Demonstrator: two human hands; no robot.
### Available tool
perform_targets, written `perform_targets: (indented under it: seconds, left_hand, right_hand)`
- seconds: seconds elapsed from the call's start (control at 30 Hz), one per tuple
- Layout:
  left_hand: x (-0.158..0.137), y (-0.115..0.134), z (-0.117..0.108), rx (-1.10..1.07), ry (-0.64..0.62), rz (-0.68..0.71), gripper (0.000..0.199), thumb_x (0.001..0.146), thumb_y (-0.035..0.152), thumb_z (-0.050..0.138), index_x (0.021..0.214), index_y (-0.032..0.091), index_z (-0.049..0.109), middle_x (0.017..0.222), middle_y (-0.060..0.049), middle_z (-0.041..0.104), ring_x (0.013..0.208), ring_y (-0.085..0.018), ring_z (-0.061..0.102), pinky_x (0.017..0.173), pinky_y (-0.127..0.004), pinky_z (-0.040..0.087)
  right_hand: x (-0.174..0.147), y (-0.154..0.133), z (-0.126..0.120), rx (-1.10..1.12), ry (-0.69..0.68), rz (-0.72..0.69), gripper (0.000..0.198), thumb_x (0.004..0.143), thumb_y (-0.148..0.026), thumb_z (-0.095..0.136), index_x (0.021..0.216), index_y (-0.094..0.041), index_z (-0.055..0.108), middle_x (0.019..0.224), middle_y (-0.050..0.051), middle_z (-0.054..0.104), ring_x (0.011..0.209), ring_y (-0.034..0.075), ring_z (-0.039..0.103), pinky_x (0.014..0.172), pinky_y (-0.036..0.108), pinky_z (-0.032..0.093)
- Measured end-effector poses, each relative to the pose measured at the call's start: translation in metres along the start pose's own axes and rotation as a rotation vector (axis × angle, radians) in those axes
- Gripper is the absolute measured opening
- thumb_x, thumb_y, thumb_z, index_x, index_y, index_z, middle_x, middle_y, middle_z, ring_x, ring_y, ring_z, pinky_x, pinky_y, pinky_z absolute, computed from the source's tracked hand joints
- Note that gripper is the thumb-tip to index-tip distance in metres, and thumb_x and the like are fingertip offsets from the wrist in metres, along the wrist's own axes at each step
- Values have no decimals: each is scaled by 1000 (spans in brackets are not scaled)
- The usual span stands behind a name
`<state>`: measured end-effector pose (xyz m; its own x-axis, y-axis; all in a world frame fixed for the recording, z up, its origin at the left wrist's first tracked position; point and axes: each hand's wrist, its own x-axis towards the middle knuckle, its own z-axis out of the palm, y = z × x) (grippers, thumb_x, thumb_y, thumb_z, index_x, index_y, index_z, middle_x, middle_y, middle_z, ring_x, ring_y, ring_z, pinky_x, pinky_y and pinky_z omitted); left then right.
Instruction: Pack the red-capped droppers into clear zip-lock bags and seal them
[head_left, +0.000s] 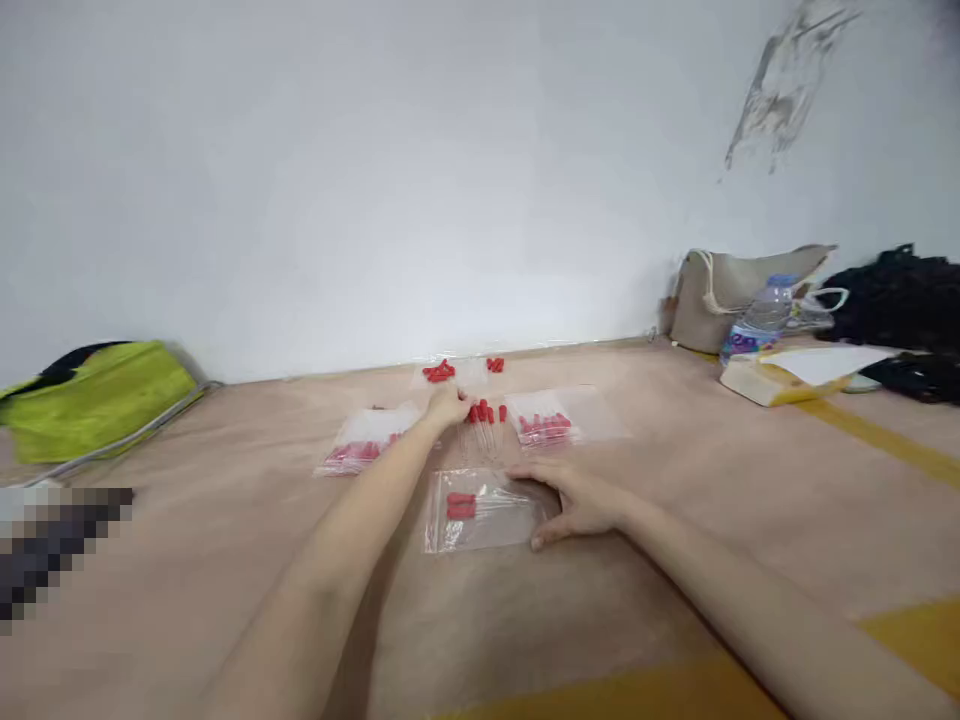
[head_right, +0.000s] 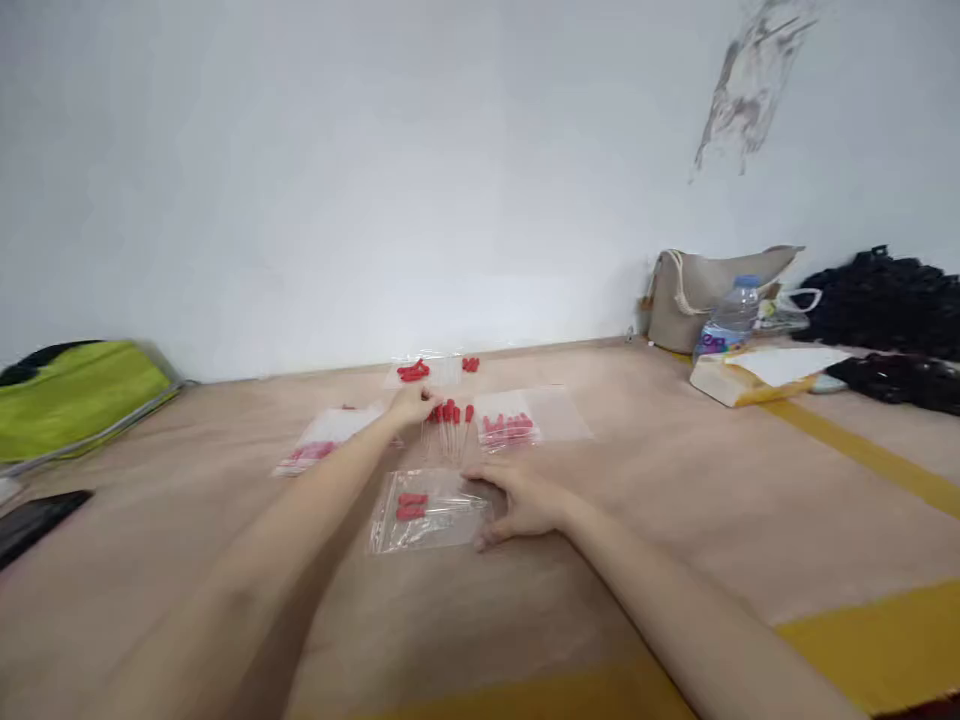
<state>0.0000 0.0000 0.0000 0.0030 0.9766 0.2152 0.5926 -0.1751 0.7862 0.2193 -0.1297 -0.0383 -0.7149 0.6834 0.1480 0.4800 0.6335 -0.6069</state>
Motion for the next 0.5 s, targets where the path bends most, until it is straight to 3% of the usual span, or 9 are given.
perform_targets:
  seconds: [0.13,0.23,0.4,0.5]
  left_hand:
    - [-7,1,-20,-71,1,9,15,68,15,55,57,16,46,46,3,50,53,-13,55,59,-26,44]
    - [-32,-4,-46,-169,17,37,9,76,24,48,74,16,44,61,2,57,55,-10,57,59,-25,48]
    - [-97,-26,-97,-446,240,85,34,70,37,58,93,19,41,69,3,56,55,-10,58,58,-29,52]
    - [-129,-42,-112,-494,317,22,40,63,43,64,87,17,45,69,3,55,58,-11,59,59,-30,53]
  right_hand:
    - [-1,1,0,23,9,-13,83,54,-52,70,126,-23,39,130,8,41,119,28,36,99,43,29]
    - [-1,2,0,22,8,-4,83,54,-51,70,126,-24,39,130,7,40,120,28,34,99,43,28]
    - [1,2,0,4,-4,-5,81,54,-51,70,125,-24,41,129,6,42,120,27,33,100,43,27]
    - [0,2,0,8,-10,2,80,55,-51,70,124,-25,42,129,6,41,120,27,33,100,43,27]
